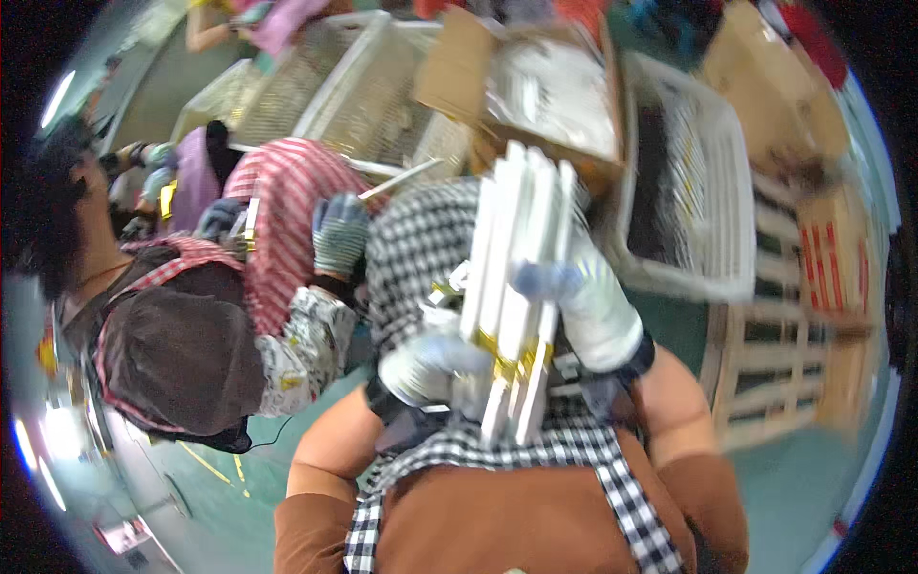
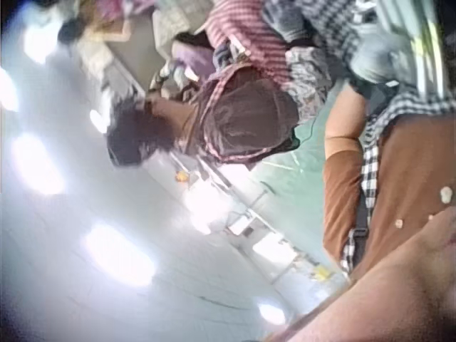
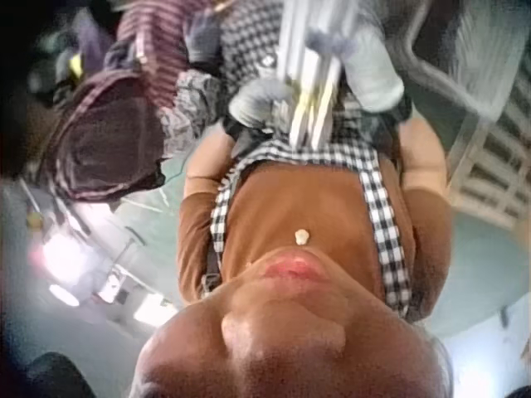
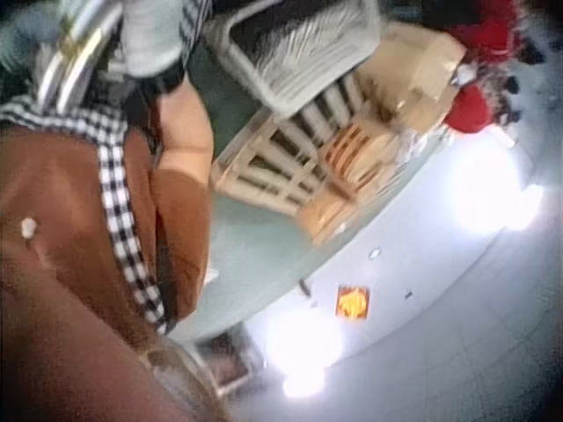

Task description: Assembling small white plastic tubes with gold-colored metal tips in a production facility.

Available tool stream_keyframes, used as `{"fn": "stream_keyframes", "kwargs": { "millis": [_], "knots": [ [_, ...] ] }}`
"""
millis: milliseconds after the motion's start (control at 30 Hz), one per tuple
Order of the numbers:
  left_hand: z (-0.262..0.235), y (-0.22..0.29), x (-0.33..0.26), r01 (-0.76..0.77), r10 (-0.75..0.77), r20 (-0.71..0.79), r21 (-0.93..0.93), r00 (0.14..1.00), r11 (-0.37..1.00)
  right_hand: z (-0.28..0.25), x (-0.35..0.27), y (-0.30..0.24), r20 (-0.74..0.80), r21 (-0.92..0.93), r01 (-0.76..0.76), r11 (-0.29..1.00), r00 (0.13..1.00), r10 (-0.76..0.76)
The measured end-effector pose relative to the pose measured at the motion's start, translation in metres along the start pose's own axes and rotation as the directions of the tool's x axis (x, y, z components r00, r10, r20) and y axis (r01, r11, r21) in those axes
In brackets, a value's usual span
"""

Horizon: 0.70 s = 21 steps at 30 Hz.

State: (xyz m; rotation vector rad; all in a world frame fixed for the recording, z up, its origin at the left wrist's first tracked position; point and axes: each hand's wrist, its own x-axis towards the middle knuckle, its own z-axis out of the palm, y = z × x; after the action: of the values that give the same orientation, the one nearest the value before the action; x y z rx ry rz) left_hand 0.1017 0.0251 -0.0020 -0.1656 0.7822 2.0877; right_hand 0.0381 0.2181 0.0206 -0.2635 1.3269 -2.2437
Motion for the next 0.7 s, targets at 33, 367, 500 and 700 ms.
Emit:
{"fn": "stream_keyframes", "kwargs": {
  "millis": [33,367,500,700],
  "knots": [
    [0.000,0.001,0.002,-0.001,0.002,-0.018,0.047,1.000,0.999,0.001,0.003,-0.004,0.036,0.047,0.000,0.999,0.999,-0.001],
    [-0.013,0.008,0.030,-0.016,0.024,0.250,-0.033,0.968,0.999,0.005,0.036,0.007,0.273,0.519,-0.196,0.832,0.961,0.056],
    [-0.030,0.018,0.032,-0.195,0.133,0.271,0.215,0.953,0.957,-0.007,0.050,0.007,0.109,0.512,-0.009,0.859,0.993,-0.055],
    [-0.018,0.063,-0.022,-0.383,0.424,0.140,0.728,0.895,0.568,-0.028,0.060,-0.006,0.102,0.650,0.143,0.746,0.957,-0.273]
  ]
}}
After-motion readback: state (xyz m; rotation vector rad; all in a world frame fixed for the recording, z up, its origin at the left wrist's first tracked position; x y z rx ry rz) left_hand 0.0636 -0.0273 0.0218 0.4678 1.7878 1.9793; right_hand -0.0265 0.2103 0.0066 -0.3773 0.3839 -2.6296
